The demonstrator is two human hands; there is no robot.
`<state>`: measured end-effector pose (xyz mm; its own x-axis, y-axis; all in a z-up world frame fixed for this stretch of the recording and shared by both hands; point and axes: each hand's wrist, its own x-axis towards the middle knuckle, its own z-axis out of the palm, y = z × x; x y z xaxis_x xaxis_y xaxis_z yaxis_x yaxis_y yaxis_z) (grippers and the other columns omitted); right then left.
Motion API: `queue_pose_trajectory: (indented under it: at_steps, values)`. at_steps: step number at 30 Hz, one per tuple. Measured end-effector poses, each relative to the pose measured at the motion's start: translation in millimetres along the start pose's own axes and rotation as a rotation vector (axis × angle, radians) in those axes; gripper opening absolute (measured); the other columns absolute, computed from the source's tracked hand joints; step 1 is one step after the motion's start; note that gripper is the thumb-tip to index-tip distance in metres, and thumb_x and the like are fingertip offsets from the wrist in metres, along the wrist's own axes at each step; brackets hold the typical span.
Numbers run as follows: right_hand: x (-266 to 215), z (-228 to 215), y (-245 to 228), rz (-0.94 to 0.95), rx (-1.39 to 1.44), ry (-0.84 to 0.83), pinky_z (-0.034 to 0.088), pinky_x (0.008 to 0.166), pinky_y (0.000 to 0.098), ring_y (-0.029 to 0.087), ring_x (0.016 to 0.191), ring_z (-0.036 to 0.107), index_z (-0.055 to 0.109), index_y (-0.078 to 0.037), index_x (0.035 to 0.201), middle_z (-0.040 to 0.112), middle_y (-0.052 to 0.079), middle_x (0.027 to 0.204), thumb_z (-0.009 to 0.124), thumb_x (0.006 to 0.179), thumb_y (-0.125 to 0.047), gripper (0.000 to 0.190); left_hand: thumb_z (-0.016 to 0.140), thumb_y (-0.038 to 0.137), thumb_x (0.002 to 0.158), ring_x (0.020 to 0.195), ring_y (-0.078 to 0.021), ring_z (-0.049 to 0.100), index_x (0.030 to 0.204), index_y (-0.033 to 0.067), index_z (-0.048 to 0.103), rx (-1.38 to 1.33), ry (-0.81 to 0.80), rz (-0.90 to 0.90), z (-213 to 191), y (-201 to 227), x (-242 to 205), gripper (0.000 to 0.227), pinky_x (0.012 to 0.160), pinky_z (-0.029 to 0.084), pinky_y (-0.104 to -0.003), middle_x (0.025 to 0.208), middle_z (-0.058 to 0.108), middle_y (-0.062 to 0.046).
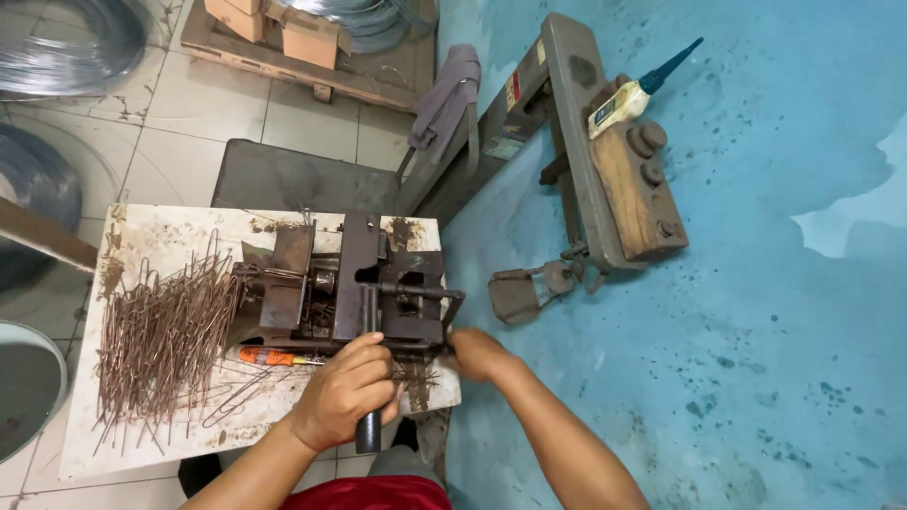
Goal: Operate a manual wire-bending machine by rotating the handle and aligning wires with a screwdriver
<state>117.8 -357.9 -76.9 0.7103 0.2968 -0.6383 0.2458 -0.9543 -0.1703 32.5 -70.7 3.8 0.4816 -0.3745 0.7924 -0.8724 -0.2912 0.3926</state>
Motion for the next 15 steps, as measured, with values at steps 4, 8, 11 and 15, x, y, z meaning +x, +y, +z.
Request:
queue_pose_trajectory:
  at_steps: [4, 8, 11, 15]
  values:
    - [-142.6, -63.5, -51.0, -0.236, 0.213, -0.057, 0.044, 0.067, 0.0395, 0.027, 0.078, 0.062, 0.064, -0.01, 0.096, 0.071, 0.01, 0.091, 0.063, 0.095, -0.022, 0.012, 0.065, 0.005, 0.089, 0.083, -0.0253, 0.061, 0.067, 0.0062, 0.054, -0.017, 0.017, -0.01, 1.2, -0.1, -1.3, 0.025, 0.104, 0.05, -0.05, 0.073, 0.053, -0.007]
    - [-183.3, -145.1, -36.8, -0.268, 0.142, 0.087, 0.052, 0.073, 0.0343, 0.02, 0.082, 0.069, 0.07, -0.015, 0.106, 0.075, 0.003, 0.094, 0.066, 0.094, -0.033, 0.022, 0.066, 0.006, 0.089, 0.086, -0.0255, 0.062, 0.067, 0.0065, 0.055, -0.045, 0.009, -0.01, 1.5, 0.2, -1.8, 0.024, 0.105, 0.049, -0.05, 0.077, 0.057, -0.008]
    - [-140.2, -203.0, -13.6, -0.224, 0.084, 0.354, 0.062, 0.091, 0.0396, 0.025, 0.102, 0.075, 0.07, -0.01, 0.115, 0.076, 0.01, 0.115, 0.066, 0.091, -0.032, 0.033, 0.065, 0.006, 0.089, 0.088, -0.0276, 0.062, 0.07, 0.0055, 0.057, -0.078, -0.05, -0.012, -2.0, -3.2, -1.7, 0.021, 0.108, 0.046, -0.053, 0.076, 0.055, -0.009]
    - [-34.0, -224.1, -21.2, 0.005, 0.095, 0.523, 0.046, 0.104, 0.0468, 0.031, 0.119, 0.061, 0.064, -0.012, 0.129, 0.065, 0.012, 0.131, 0.064, 0.094, -0.034, 0.041, 0.061, 0.006, 0.089, 0.088, -0.0282, 0.06, 0.073, 0.0062, 0.057, -0.105, -0.068, -0.009, -5.0, -0.4, 0.5, 0.017, 0.109, 0.044, -0.053, 0.075, 0.051, -0.008]
